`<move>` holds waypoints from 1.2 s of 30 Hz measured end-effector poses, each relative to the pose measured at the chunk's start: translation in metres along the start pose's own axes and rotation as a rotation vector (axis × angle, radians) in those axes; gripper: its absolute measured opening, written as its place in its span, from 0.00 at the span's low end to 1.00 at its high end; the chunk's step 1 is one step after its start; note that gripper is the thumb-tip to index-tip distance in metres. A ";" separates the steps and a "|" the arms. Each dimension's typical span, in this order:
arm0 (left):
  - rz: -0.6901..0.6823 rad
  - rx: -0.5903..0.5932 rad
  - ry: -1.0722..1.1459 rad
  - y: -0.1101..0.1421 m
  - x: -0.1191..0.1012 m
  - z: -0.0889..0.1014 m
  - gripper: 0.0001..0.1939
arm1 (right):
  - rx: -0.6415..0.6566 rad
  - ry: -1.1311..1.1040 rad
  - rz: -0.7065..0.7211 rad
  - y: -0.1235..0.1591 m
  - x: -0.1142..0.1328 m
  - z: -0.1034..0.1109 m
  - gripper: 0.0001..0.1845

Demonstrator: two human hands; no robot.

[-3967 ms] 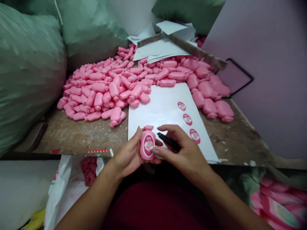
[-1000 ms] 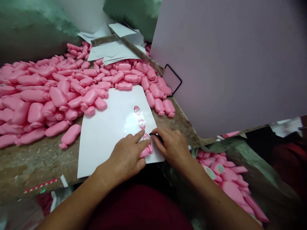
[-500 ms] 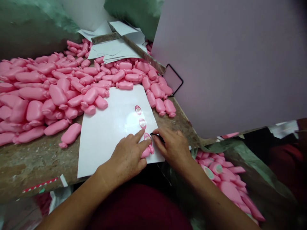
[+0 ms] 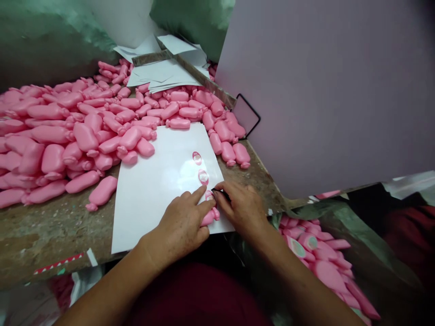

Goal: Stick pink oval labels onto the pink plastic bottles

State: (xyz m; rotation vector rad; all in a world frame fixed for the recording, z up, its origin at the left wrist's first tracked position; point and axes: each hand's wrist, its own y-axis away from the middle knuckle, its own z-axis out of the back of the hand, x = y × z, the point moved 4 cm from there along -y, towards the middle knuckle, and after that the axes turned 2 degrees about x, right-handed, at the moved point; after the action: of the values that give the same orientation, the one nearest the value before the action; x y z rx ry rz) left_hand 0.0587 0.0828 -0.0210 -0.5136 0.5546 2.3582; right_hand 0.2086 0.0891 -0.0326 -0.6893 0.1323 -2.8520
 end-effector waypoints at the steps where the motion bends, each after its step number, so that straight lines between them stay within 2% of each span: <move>1: -0.001 -0.001 0.029 0.000 0.001 0.001 0.33 | 0.033 -0.085 -0.020 -0.001 -0.001 0.001 0.07; 3: -0.004 -0.026 0.136 0.002 0.004 0.003 0.31 | 0.082 -0.265 -0.064 -0.002 -0.003 0.003 0.08; 5: 0.025 -0.094 0.340 0.004 0.009 0.009 0.25 | 0.072 -0.332 -0.090 -0.002 -0.006 0.005 0.08; 7: 0.108 -0.186 0.584 0.008 0.017 0.015 0.19 | 0.025 -0.237 -0.073 0.000 -0.008 0.006 0.08; 9: 0.199 -0.253 0.728 0.011 0.022 0.018 0.18 | -0.002 -0.096 -0.028 0.001 -0.009 0.004 0.07; 12: 0.255 -0.274 0.688 0.013 0.023 0.018 0.19 | -0.026 0.013 0.036 0.003 -0.009 0.001 0.08; 17: 0.299 -0.295 0.550 0.010 0.021 0.012 0.19 | -0.125 0.020 0.134 0.006 -0.007 0.003 0.07; 20: 0.303 -0.304 0.537 0.008 0.021 0.012 0.21 | -0.114 0.051 0.154 0.005 -0.006 0.002 0.07; 25: 0.326 -0.299 0.567 0.005 0.022 0.013 0.20 | -0.014 -0.020 0.100 -0.002 -0.007 0.002 0.08; 29: 0.370 -0.301 0.534 0.005 0.022 0.013 0.20 | 0.077 -0.344 -0.043 -0.003 -0.011 0.003 0.10; 31: 0.366 -0.321 0.554 0.006 0.023 0.012 0.20 | 0.073 -0.419 -0.099 0.000 -0.012 0.004 0.14; 36: 0.360 -0.352 0.614 0.005 0.025 0.012 0.18 | 0.090 -0.253 -0.069 0.010 -0.005 0.002 0.19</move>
State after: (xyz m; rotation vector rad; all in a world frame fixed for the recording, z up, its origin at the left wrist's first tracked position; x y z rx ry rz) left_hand 0.0346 0.0980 -0.0222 -1.4302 0.5280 2.6396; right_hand 0.2156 0.0807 -0.0341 -1.0449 -0.0593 -2.7829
